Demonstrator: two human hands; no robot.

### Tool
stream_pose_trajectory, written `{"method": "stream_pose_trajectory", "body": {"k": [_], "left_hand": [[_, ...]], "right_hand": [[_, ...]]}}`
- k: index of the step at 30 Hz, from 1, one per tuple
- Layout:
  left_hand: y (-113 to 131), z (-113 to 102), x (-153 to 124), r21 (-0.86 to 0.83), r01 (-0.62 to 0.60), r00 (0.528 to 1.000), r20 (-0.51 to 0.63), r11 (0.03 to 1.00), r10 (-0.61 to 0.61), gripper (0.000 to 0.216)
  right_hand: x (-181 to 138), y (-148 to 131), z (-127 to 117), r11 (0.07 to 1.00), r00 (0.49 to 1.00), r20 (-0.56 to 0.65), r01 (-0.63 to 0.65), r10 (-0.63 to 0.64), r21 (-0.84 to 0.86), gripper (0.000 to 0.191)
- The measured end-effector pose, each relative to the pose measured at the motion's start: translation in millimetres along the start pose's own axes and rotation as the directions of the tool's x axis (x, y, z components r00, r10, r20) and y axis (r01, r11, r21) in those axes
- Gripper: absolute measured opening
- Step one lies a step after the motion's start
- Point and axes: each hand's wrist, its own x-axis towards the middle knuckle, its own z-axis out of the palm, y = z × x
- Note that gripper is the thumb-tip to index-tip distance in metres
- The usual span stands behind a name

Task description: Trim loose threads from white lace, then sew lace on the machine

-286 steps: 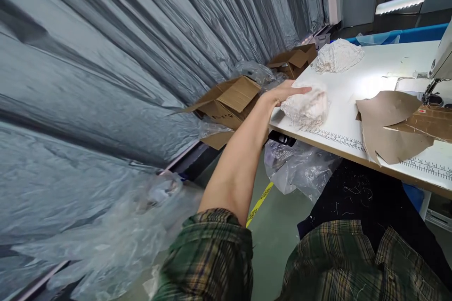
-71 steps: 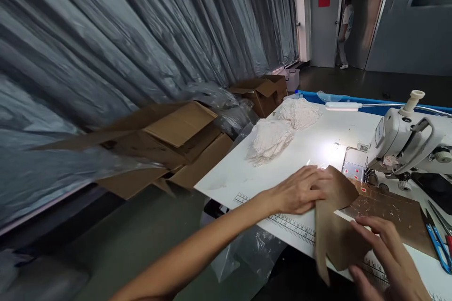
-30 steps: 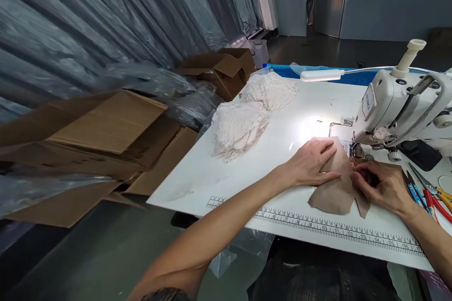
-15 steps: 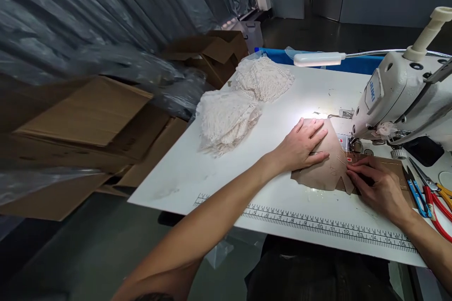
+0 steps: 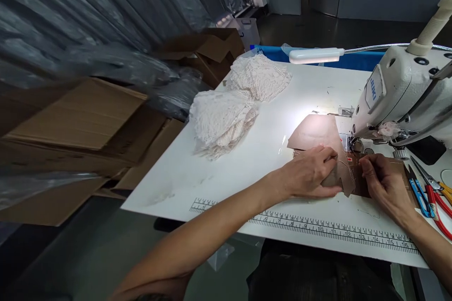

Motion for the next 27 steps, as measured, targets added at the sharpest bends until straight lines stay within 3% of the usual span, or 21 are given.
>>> {"method": "stream_pose_trajectory", "body": {"k": [2,4,6,9,11,13,19,23,27], "left_hand": [[4.1,-1.7,-1.4,0.034,-0.022,0.999,0.027,0.999,0.021,0.045],[9.0,-0.1,-2.2,0.114,-0.049,0.998,0.038,0.992,0.045,0.03],[13.4,5.3,-2.6,0.23,-0.051,0.999,0.012,0.972,0.049,0.022],[18.4,16.9,-2.8,0.303,0.014,0.989,-0.143,0.953,0.031,0.028],[21.2,24.0,-3.3,0.26,0.027,0.965,-0.258,0.965,0.042,0.027],[24.0,28.9,-4.0,0.221,0.0,0.95,-0.306,0.975,0.069,0.034],[28.6,31.7,-4.3,0.284,-0.009,0.982,-0.177,0.959,0.062,0.042],[29.3,29.8,-2.7,0.312,-0.003,0.987,-0.153,0.95,0.054,0.039],[30.0,25.8,-0.2,0.27,0.004,0.987,-0.155,0.963,0.04,0.036]], "right_hand": [[-0.5,-3.4,1.1,0.994,0.996,0.021,0.083,-0.081,-0.066,0.038],[-0.4,-7.5,0.6,0.982,0.988,0.031,0.154,-0.151,-0.111,0.042],[1.3,-12.6,-2.9,0.979,0.987,0.043,0.161,-0.157,-0.128,0.051],[8.6,-21.6,-12.0,0.997,0.978,0.21,0.009,0.007,-0.076,0.057],[15.2,-26.0,-16.0,0.986,0.901,0.406,-0.169,0.155,-0.002,0.062],[20.6,-25.9,-15.7,0.96,0.84,0.492,-0.279,0.228,0.031,0.058],[16.3,-4.7,-5.0,0.898,0.848,0.408,-0.421,0.338,0.13,0.053],[6.5,-5.1,-10.5,0.776,0.837,0.331,-0.536,0.436,0.333,0.062],[4.4,-16.4,-16.5,0.765,0.874,0.265,-0.485,0.408,0.423,0.061]]}}
